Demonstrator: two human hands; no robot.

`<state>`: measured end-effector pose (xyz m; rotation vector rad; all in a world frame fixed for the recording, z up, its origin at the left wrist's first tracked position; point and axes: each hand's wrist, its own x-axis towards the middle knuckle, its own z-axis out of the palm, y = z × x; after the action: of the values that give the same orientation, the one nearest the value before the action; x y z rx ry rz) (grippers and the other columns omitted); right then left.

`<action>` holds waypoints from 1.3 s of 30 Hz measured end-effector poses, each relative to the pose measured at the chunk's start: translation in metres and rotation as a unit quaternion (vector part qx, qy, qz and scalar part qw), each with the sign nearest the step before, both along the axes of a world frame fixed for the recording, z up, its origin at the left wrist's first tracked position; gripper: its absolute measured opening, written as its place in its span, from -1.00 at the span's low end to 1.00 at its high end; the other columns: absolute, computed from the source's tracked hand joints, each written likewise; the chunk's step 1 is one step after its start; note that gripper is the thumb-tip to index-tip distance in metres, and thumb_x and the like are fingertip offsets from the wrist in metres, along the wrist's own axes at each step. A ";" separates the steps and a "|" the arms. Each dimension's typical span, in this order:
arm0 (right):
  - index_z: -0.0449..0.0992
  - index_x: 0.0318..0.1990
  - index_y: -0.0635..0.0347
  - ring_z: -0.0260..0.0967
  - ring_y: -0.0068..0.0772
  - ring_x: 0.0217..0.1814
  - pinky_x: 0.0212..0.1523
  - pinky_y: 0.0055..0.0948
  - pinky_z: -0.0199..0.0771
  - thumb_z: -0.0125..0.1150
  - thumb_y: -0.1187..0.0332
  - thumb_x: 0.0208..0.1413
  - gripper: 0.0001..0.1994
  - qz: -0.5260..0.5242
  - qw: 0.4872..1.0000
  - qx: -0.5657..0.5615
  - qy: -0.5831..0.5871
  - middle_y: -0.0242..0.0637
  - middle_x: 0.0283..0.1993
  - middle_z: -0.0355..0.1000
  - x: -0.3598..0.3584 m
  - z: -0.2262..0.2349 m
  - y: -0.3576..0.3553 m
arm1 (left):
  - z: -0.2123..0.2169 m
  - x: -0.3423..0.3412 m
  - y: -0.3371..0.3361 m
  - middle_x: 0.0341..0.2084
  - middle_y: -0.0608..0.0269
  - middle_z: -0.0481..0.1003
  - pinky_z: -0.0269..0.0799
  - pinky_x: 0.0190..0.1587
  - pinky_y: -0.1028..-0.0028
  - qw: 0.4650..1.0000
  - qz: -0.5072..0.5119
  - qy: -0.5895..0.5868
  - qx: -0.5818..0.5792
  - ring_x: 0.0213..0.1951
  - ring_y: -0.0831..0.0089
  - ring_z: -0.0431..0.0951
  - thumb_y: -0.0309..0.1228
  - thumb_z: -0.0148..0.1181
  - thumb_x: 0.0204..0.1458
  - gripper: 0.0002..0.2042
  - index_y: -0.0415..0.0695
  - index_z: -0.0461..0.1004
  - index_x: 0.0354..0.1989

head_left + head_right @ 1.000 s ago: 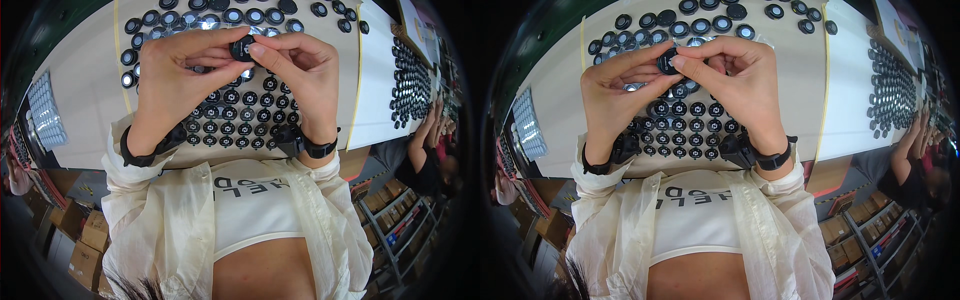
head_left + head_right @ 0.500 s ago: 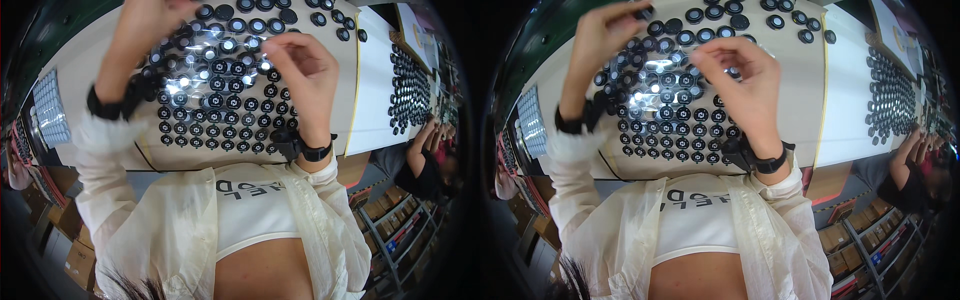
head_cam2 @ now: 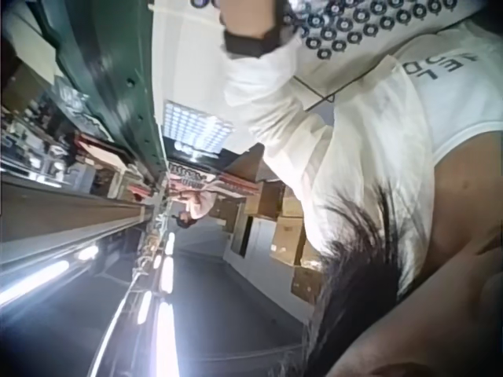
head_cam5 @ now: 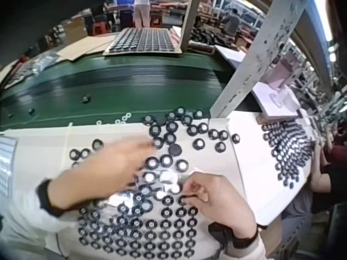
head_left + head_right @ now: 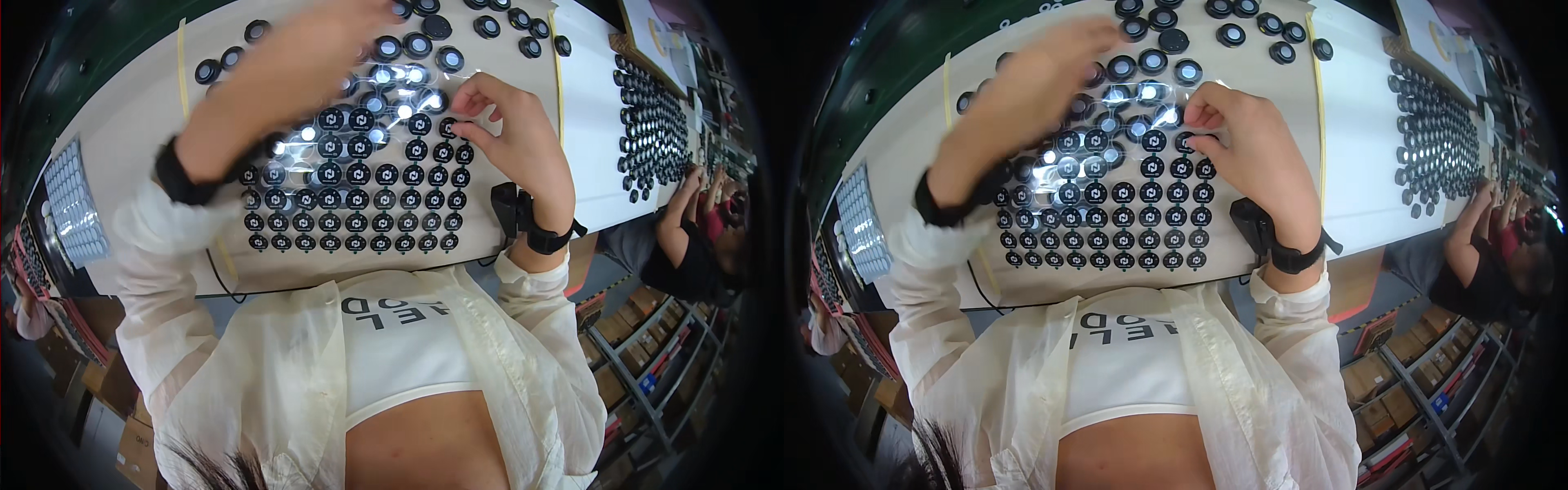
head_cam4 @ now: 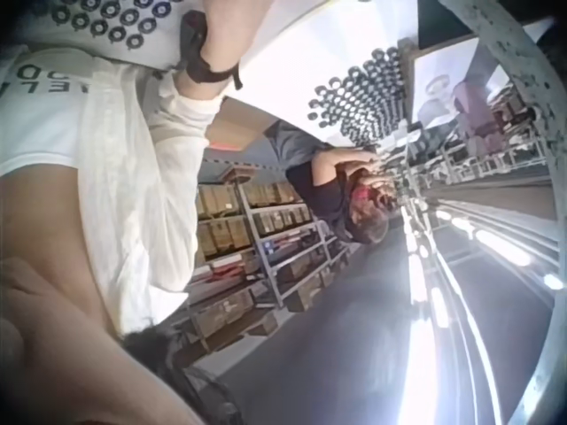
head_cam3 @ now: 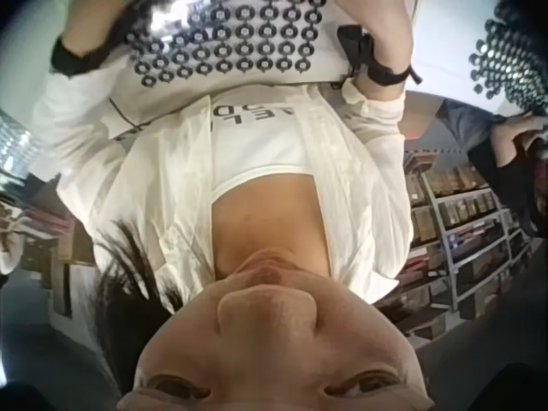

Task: Sorting small black electronic components and placing them onto a grid-patterned tray.

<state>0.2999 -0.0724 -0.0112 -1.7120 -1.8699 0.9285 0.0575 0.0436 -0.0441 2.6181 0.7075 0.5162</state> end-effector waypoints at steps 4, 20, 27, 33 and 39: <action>0.48 -0.33 0.23 0.48 -0.50 -0.38 -0.32 -0.50 0.36 0.41 0.55 -0.13 -0.78 0.036 0.996 -0.071 -0.036 -0.42 -0.43 0.53 -0.001 0.002 0.007 | -0.006 0.021 -0.064 0.26 0.09 0.28 0.22 0.32 0.28 0.997 -0.073 -0.007 -0.039 0.30 0.18 0.26 -0.45 0.26 0.00 -0.44 -0.27 0.30 0.23; 0.51 -0.30 0.31 0.42 -0.35 -0.34 -0.25 -0.50 0.41 0.23 0.64 -0.03 -0.88 -0.005 0.994 0.105 -0.026 -0.22 -0.34 0.49 -0.020 0.073 -0.023 | -0.017 0.015 -0.080 0.34 0.17 0.19 0.14 0.37 0.28 0.999 -0.039 0.033 0.020 0.36 0.29 0.19 -0.36 0.32 -0.06 -0.26 -0.19 0.16 0.35; 0.46 -0.17 0.36 0.41 -0.53 -0.16 -0.03 -0.52 0.38 0.28 0.52 0.11 -0.83 -0.082 0.984 0.090 0.133 -0.35 -0.24 0.47 -0.003 0.067 -0.022 | 0.001 0.016 -0.062 0.25 0.10 0.28 0.25 0.27 0.23 0.995 -0.067 -0.019 -0.069 0.26 0.17 0.30 -0.41 0.30 -0.03 -0.39 -0.17 0.27 0.25; 0.46 -0.15 0.30 0.42 -0.59 -0.19 -0.06 -0.51 0.40 0.27 0.50 0.10 -0.82 -0.094 0.963 0.034 0.249 -0.38 -0.27 0.47 -0.021 0.035 -0.011 | 0.021 -0.020 0.014 -0.08 0.10 0.50 0.40 0.08 0.26 0.999 0.046 0.015 -0.014 -0.03 0.08 0.48 -0.50 0.26 -0.02 -0.65 -0.12 0.48 0.00; 0.49 -0.15 0.27 0.42 -0.60 -0.21 -0.07 -0.52 0.42 0.32 0.47 0.05 -0.79 -0.061 0.962 0.030 0.266 -0.41 -0.26 0.48 -0.040 0.016 0.007 | 0.010 -0.012 0.031 -0.12 0.04 0.52 0.43 0.04 0.26 0.995 0.048 0.090 -0.002 -0.05 0.08 0.50 -0.44 0.36 -0.12 -0.60 -0.13 0.53 -0.02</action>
<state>0.2603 -0.0649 0.0046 -1.3492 -1.4067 1.1324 0.0453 0.0743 -0.0342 2.6597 0.8923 0.3062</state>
